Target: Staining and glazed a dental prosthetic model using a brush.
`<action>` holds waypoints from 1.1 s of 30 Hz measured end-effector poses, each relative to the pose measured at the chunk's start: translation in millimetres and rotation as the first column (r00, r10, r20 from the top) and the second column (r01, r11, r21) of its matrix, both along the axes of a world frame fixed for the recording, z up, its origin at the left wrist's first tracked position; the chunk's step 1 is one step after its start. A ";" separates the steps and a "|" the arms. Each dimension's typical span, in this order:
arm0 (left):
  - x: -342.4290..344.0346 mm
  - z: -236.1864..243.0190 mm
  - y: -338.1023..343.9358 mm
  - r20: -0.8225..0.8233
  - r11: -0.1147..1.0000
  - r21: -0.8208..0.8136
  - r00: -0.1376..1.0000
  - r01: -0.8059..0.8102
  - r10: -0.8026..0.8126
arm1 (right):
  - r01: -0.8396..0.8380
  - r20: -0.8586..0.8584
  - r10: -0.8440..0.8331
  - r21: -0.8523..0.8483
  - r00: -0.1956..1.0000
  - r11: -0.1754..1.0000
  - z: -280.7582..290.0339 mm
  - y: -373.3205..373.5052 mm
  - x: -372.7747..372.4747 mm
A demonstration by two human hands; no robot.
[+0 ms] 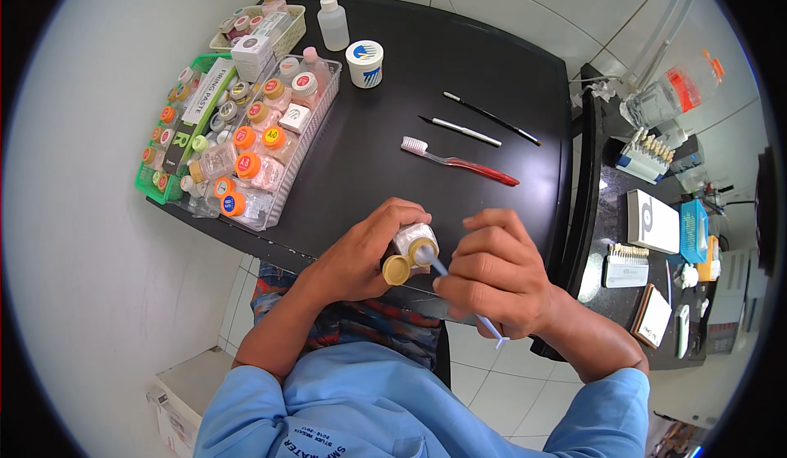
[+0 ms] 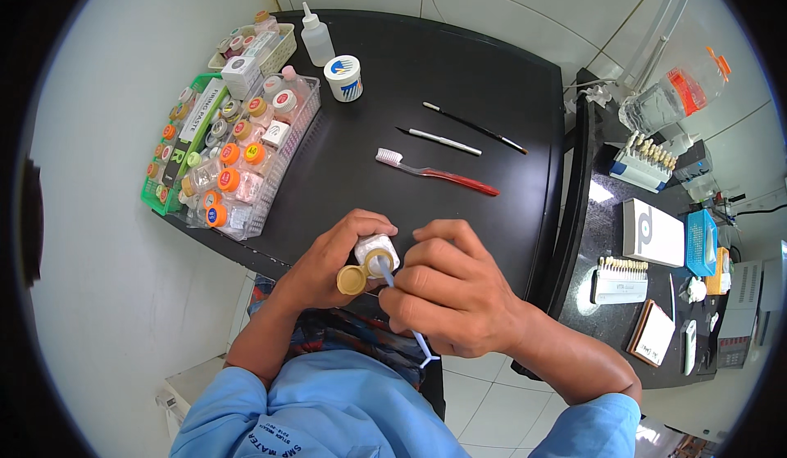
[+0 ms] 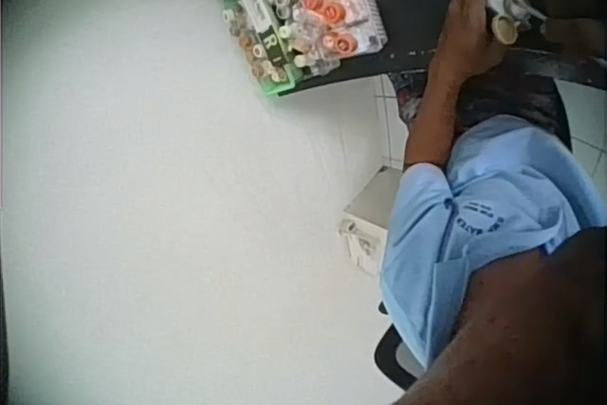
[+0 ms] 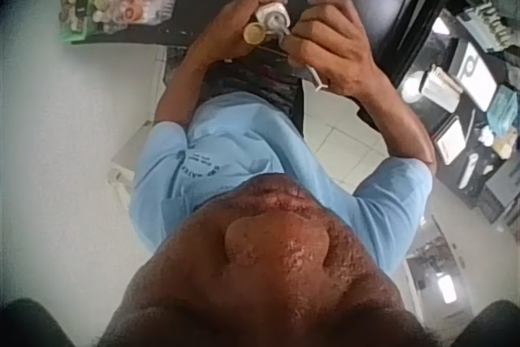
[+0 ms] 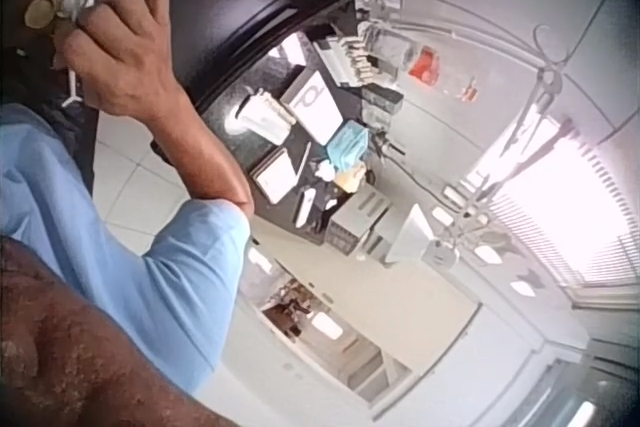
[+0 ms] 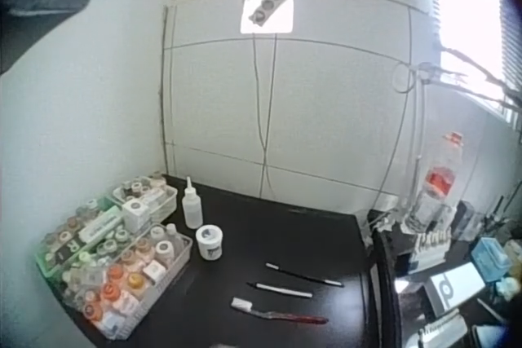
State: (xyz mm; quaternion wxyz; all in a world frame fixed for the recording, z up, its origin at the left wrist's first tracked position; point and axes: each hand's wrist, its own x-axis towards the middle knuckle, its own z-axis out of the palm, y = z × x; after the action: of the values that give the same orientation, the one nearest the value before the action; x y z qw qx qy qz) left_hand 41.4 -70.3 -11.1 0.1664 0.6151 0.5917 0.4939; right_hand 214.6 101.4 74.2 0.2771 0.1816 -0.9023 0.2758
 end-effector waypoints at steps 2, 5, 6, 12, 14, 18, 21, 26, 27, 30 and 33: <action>0.6 -0.6 0.6 -0.003 1.000 0.009 1.000 -0.004 0.004 | 0.046 -0.035 -0.045 0.051 0.998 0.998 1.5 -0.9 0.3; -0.6 -1.3 -0.4 -0.009 1.000 -0.015 1.000 0.003 -0.003 | 0.007 0.036 -0.010 0.086 0.999 0.996 -1.7 -0.9 -0.9; -0.4 -0.7 -0.9 0.012 1.000 -0.014 1.000 -0.005 0.005 | 0.009 0.008 -0.009 0.043 1.000 0.999 1.1 -0.3 0.8; 1.0 -0.7 0.2 0.029 1.000 0.007 0.999 -0.029 0.029 | 0.016 0.053 -0.017 0.009 0.998 1.000 2.1 1.1 2.9; 0.7 -1.0 -1.9 0.070 0.999 0.005 0.997 -0.042 0.042 | -0.021 0.037 0.023 -0.051 0.999 0.998 2.0 0.9 1.7; 1.4 -7.4 0.9 0.053 0.998 -0.002 0.996 -0.070 0.070 | 0.033 0.084 -0.035 0.028 0.996 0.999 -1.1 1.0 1.7; 2.4 -8.8 -0.4 0.150 0.995 -0.011 0.983 -0.103 0.104 | -0.008 0.100 0.010 -0.017 0.995 1.000 -0.1 1.6 0.2; 2.6 -12.6 -4.3 0.242 0.983 -0.094 0.955 -0.155 0.174 | -0.003 0.107 0.004 -0.012 0.994 1.000 0.8 1.9 0.5; 2.0 -11.9 -4.0 0.233 0.989 -0.066 0.962 -0.133 0.145 | 0.019 0.105 -0.019 0.008 0.994 1.000 1.8 1.5 1.3; 0.1 2.9 -1.3 0.135 0.996 -0.004 0.987 -0.088 0.088 | 0.050 0.079 -0.053 0.036 0.995 0.998 0.7 3.2 0.1; -1.3 5.8 -1.6 0.039 0.998 0.026 0.998 -0.059 0.058 | 0.080 0.071 -0.084 0.066 0.994 0.995 3.8 2.9 0.1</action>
State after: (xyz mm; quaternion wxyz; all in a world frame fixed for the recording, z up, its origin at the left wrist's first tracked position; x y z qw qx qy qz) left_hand 40.1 -71.9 -5.2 0.1548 0.5900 0.5996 0.5181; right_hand 214.7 104.3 78.1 0.2491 0.1429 -0.9268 0.2422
